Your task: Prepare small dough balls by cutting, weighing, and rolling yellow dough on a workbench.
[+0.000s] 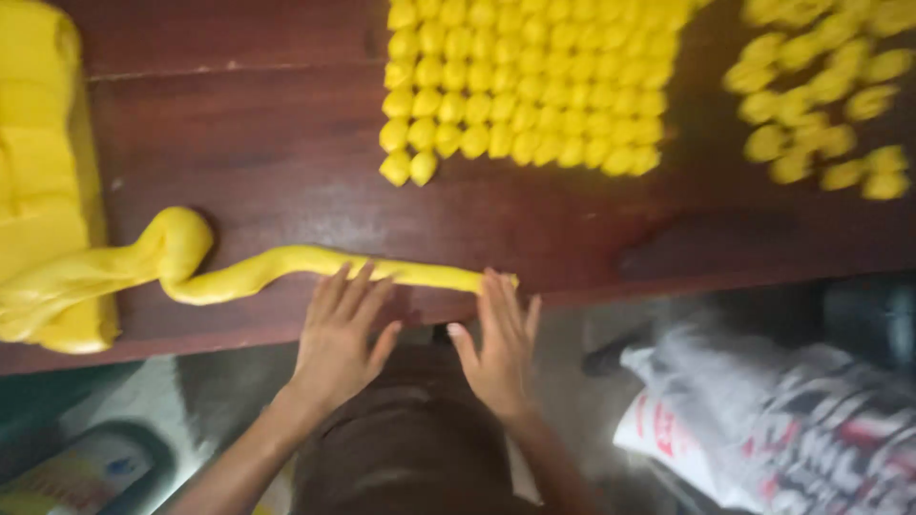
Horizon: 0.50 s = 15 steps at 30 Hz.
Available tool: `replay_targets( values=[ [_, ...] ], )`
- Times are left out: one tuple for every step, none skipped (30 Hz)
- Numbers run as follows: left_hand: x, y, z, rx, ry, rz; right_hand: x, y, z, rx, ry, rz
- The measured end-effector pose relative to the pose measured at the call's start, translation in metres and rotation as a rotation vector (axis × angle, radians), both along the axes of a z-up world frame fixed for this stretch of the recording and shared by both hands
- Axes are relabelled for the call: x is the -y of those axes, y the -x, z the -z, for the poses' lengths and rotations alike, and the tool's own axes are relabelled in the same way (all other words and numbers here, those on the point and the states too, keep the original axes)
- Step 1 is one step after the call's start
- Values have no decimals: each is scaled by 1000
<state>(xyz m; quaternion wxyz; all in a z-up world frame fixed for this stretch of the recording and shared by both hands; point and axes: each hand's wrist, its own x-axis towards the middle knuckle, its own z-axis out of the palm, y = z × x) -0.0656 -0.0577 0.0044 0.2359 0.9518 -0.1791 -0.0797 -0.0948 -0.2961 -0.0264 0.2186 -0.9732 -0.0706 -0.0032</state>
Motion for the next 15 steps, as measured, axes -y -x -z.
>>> replay_targets(
  values=[
    [-5,1,-1,10,24,-103,3,3,3,21,-45,91],
    [7,-14,-5,35,30,-114,4,-10,9,45,-41,80],
    [17,-22,-8,105,101,-62,4,-15,13,99,-21,158],
    [26,-30,-11,177,171,-9,2,-19,18,154,-3,235],
    [36,-37,0,192,187,-2,2,-18,19,172,11,241],
    [46,-44,9,227,195,68,2,-18,19,146,-35,255],
    [54,-56,18,272,198,130,0,-23,19,129,-84,259],
    [52,-62,22,299,210,129,-4,-29,13,156,-73,256],
    [50,-66,28,334,230,202,-10,-30,7,86,-264,293],
    [47,-71,34,370,249,274,-17,-31,2,17,-455,325],
    [38,-67,33,380,267,294,-30,-31,-16,35,-441,343],
    [28,-63,33,120,408,289,-44,-31,-34,90,-459,278],
    [16,-59,33,-144,540,272,-58,-33,-52,137,-473,196],
    [6,-50,25,-136,556,280,-67,-27,-56,148,-457,197],
    [-11,-51,18,-98,650,261,-80,-31,-56,217,-378,92]
  ],
)
